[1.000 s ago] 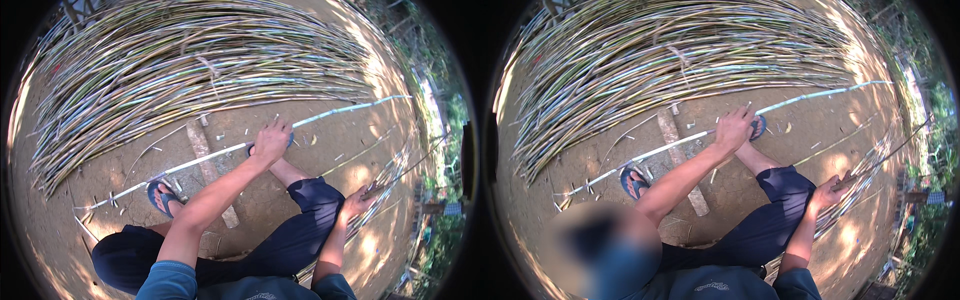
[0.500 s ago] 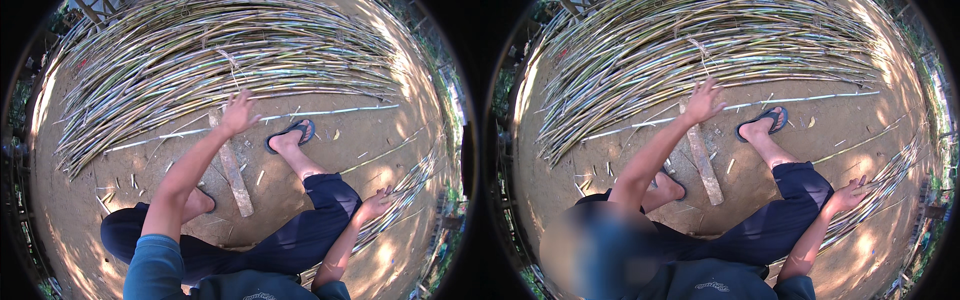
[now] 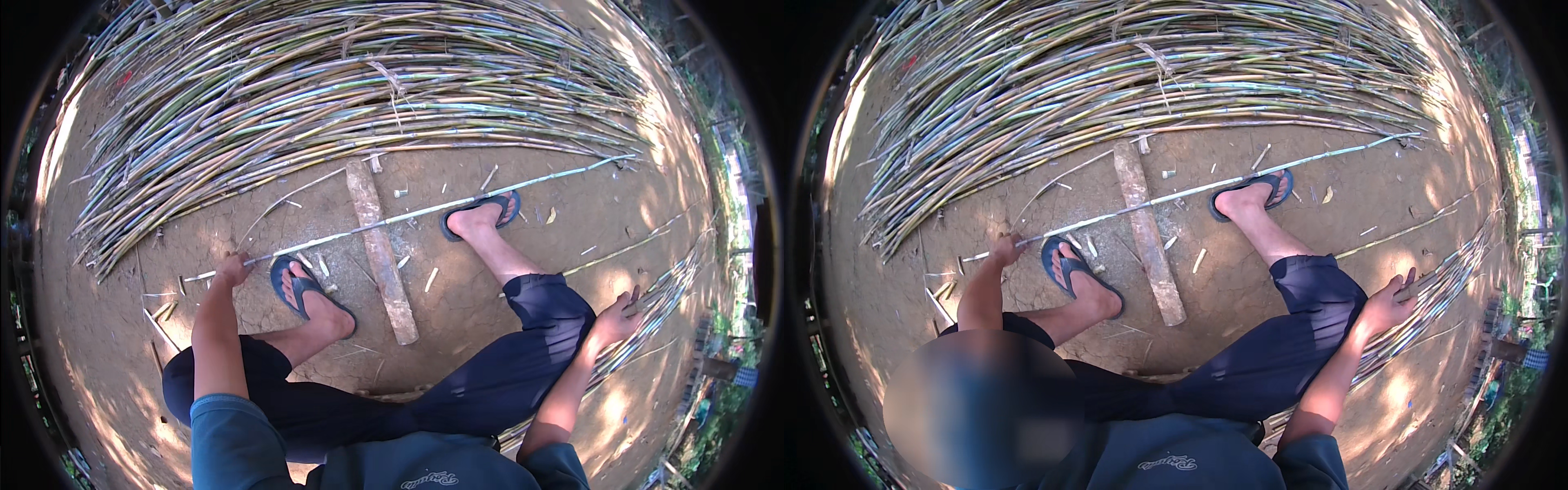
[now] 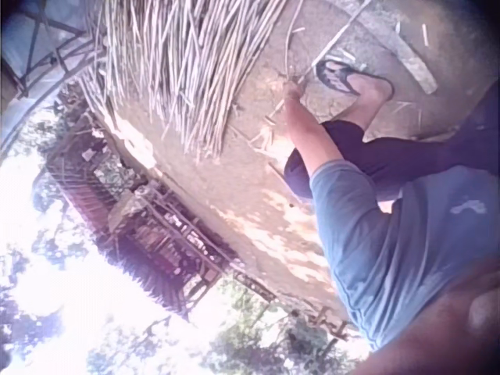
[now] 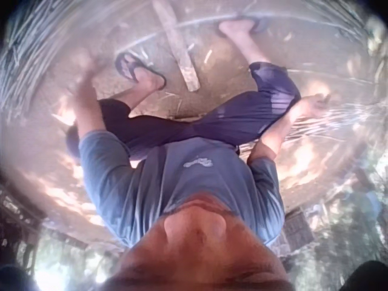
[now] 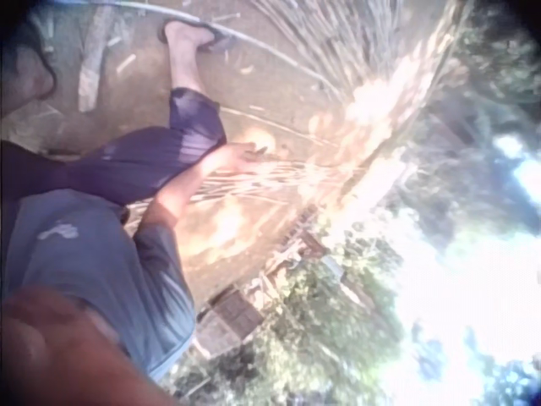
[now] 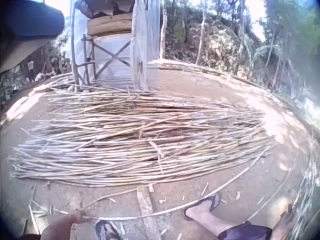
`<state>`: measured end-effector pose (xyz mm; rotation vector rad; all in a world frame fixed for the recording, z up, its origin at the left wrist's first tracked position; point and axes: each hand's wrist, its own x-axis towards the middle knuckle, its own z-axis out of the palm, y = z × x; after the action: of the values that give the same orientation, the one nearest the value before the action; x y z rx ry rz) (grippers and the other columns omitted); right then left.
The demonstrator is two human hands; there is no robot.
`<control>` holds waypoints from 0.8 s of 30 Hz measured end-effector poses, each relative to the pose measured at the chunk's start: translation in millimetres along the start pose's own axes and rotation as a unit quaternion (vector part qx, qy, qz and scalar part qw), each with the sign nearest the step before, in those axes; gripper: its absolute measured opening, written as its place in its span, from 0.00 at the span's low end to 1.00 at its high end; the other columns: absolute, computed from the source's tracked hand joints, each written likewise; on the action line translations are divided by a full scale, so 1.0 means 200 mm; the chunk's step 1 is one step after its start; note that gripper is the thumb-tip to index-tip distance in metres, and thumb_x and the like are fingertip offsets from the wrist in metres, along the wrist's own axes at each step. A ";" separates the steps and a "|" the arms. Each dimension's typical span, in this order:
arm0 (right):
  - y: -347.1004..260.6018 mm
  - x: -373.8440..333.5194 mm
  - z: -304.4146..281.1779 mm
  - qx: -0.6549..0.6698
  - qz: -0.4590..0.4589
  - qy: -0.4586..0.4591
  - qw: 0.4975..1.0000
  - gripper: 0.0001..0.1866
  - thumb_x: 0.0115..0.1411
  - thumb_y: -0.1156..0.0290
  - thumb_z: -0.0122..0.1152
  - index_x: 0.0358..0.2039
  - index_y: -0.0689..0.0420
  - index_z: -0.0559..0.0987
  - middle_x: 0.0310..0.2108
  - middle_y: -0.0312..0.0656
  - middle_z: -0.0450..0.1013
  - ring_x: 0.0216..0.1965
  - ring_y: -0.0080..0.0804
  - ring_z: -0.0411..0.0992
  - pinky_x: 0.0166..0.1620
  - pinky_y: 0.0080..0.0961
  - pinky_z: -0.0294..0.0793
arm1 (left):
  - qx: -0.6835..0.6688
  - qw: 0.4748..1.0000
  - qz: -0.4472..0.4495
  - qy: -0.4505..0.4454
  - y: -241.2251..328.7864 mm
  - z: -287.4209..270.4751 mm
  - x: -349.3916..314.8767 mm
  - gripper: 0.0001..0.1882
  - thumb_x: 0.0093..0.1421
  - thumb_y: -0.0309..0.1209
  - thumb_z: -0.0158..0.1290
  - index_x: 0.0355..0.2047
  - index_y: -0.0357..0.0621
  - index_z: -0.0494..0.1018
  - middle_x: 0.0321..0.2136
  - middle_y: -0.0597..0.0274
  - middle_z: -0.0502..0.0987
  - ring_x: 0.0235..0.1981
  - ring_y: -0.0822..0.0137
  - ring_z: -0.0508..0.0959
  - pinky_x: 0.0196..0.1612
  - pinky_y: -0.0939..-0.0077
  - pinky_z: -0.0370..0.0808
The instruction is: The person sits on the ground and uses a large knife to split long bamboo poles into thin strips. They place the bamboo on a wooden block, strike it with the knife, and then pull the strips apart by hand.
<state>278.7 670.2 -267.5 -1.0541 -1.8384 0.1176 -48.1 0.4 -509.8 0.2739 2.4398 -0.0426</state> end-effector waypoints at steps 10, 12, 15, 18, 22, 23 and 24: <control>-0.29 -0.22 -0.09 0.123 0.013 -0.144 0.982 0.10 0.61 0.75 0.55 0.38 0.67 0.69 0.50 0.42 0.76 0.32 0.27 0.67 0.39 0.23 0.68 | -0.109 0.949 0.227 0.190 1.11 -0.44 -0.14 0.18 0.61 0.46 0.52 0.41 0.45 0.70 0.32 0.50 0.80 0.37 0.46 0.79 0.40 0.53 0.75; -0.39 -0.32 -0.12 0.155 0.018 -0.220 0.963 0.08 0.59 0.77 0.55 0.35 0.67 0.68 0.51 0.46 0.75 0.33 0.26 0.68 0.38 0.23 0.68 | -0.059 0.973 0.199 0.096 1.11 -0.40 -0.17 0.19 0.59 0.47 0.53 0.41 0.45 0.72 0.34 0.50 0.80 0.39 0.47 0.79 0.42 0.53 0.75; -0.48 -0.49 -0.16 0.365 0.065 -0.356 0.858 0.11 0.60 0.74 0.56 0.41 0.63 0.67 0.51 0.53 0.73 0.29 0.18 0.64 0.34 0.15 0.65 | 0.024 0.987 0.135 -0.082 0.87 -0.17 -0.05 0.21 0.55 0.48 0.55 0.40 0.45 0.76 0.37 0.50 0.80 0.40 0.48 0.79 0.45 0.54 0.74; -0.56 -0.65 -0.28 0.436 0.115 -0.479 0.754 0.13 0.59 0.72 0.57 0.40 0.61 0.66 0.51 0.52 0.72 0.24 0.12 0.62 0.27 0.10 0.63 | -0.080 0.983 0.161 -0.035 0.59 0.12 -0.05 0.21 0.56 0.48 0.54 0.39 0.44 0.77 0.37 0.48 0.80 0.41 0.48 0.79 0.45 0.54 0.74; -0.54 -0.87 -0.32 0.375 0.183 -0.532 0.737 0.08 0.53 0.81 0.49 0.36 0.61 0.67 0.42 0.50 0.77 0.21 0.12 0.60 0.24 0.12 0.61 | -0.179 0.980 0.081 0.015 0.89 -0.02 -0.15 0.18 0.58 0.43 0.52 0.40 0.42 0.76 0.37 0.46 0.79 0.41 0.46 0.79 0.47 0.54 0.73; -0.57 -0.90 -0.33 0.357 0.179 -0.552 0.732 0.08 0.52 0.82 0.48 0.34 0.61 0.67 0.41 0.49 0.78 0.21 0.12 0.60 0.24 0.13 0.61 | -0.178 0.978 0.098 0.037 0.90 0.02 -0.16 0.18 0.58 0.43 0.53 0.39 0.41 0.76 0.37 0.46 0.79 0.41 0.46 0.79 0.47 0.54 0.73; -0.60 -0.94 -0.34 0.338 0.175 -0.572 0.727 0.07 0.52 0.83 0.47 0.33 0.61 0.66 0.40 0.48 0.79 0.20 0.12 0.60 0.24 0.13 0.60 | -0.177 0.976 0.115 0.058 0.90 0.08 -0.16 0.18 0.57 0.42 0.53 0.39 0.41 0.75 0.37 0.45 0.79 0.41 0.46 0.79 0.47 0.54 0.73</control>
<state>286.9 439.3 -303.0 -0.7710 -2.2283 1.8882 23.1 169.4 -494.6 0.4040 2.4587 0.5178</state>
